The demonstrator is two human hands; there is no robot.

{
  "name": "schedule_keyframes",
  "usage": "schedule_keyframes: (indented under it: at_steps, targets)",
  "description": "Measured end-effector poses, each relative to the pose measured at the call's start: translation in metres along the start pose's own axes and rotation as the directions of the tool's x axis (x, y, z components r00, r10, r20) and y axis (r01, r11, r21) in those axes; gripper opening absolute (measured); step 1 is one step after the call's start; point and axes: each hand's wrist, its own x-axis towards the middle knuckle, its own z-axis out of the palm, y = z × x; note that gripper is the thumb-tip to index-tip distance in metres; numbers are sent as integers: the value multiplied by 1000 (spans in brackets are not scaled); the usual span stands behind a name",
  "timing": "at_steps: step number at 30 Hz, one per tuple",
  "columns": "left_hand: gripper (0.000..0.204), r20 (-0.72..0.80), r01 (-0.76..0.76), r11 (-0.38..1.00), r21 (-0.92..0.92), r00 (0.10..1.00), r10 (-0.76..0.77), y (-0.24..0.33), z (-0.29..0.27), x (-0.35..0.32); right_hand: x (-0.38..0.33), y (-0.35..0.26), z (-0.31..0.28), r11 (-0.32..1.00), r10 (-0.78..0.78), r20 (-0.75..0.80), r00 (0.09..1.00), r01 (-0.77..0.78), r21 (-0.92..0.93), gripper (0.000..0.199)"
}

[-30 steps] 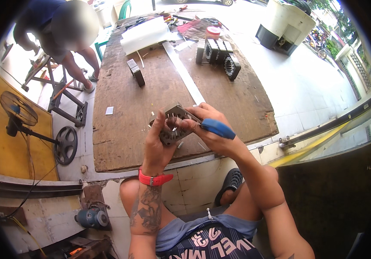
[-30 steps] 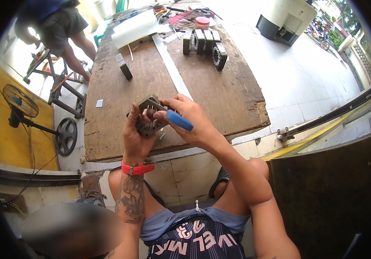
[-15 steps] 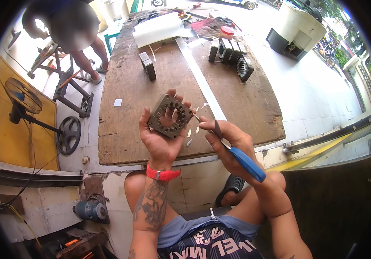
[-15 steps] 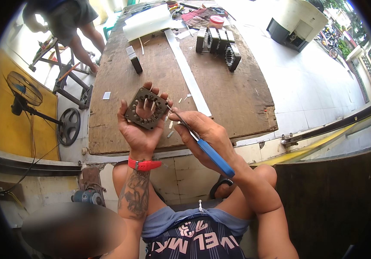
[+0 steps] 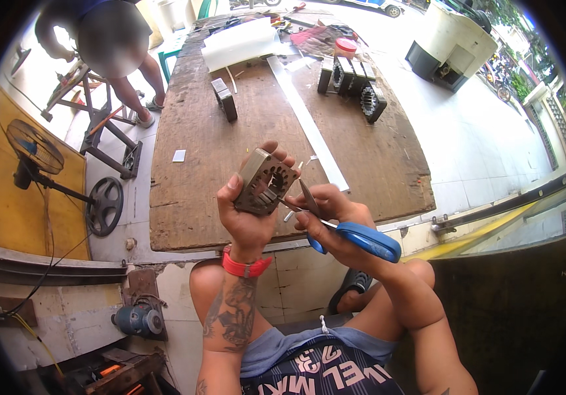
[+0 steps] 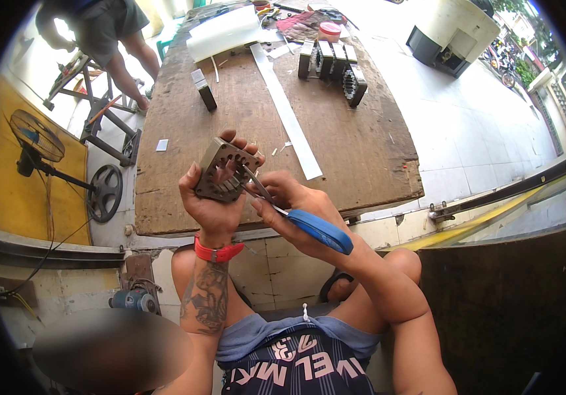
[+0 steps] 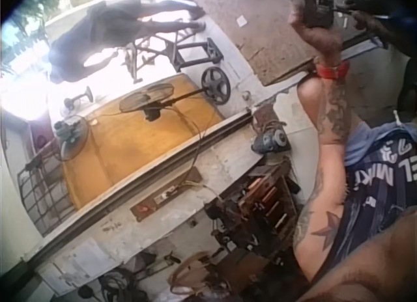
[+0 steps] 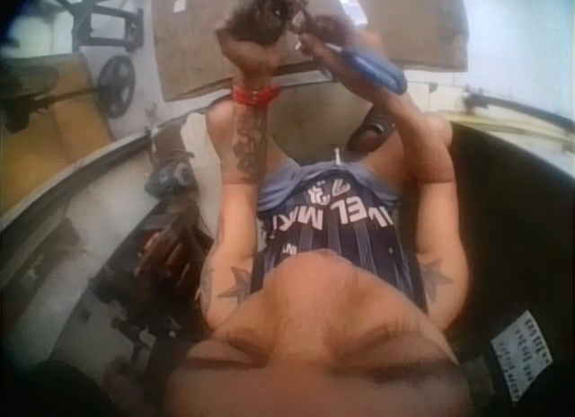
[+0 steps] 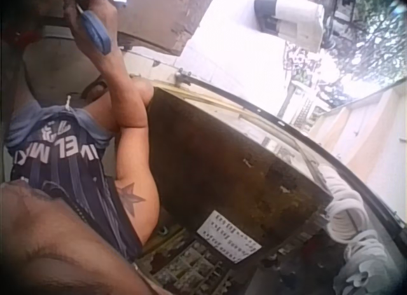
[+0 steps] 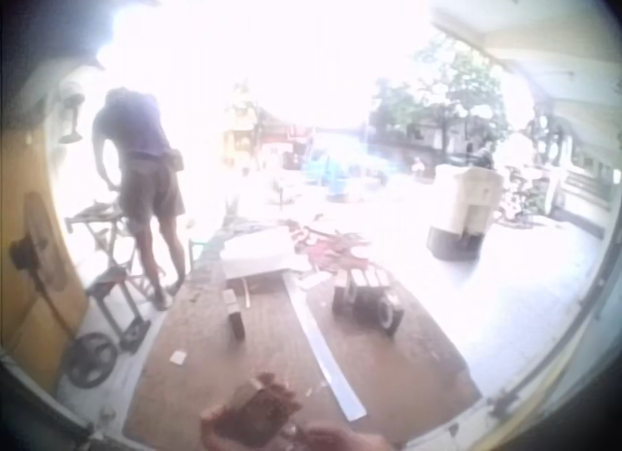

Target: The person cuts a strip of white material with scissors, wraps it around a small metal block, and then uses the scissors to trim and insert pieces into a stator-like component. The person also uses a small screwdriver to adjust the component.

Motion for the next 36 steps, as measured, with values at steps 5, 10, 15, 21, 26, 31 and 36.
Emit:
schedule_keyframes:
  at_steps: [5,10,15,21,26,31,36]
  targets:
    - [82,-130,-88,991,103,986,101,0,4,1,-6,-15,-13,992,124,39,991,-123,-35,23]
    - [78,12,-156,977,142,988,156,10,-4,1,-5,-7,-10,950,-157,90,984,175,-260,26]
    - [75,93,-158,949,272,986,138,14,-7,-2,-4,-3,-8,921,-236,103,966,256,-294,23]
    - [76,66,-126,910,395,992,108,16,-1,-2,-3,-5,-10,863,-252,157,955,295,-411,24]
    - [79,98,-103,870,483,993,63,18,-4,-2,-1,-5,-8,833,-243,177,954,299,-465,26]
    - [78,143,-70,879,471,990,2,15,-10,-3,2,-9,-12,976,159,190,969,-126,-176,26]
    - [76,110,-68,979,194,993,47,4,-9,-3,11,-6,-16,865,368,277,888,-436,248,37]
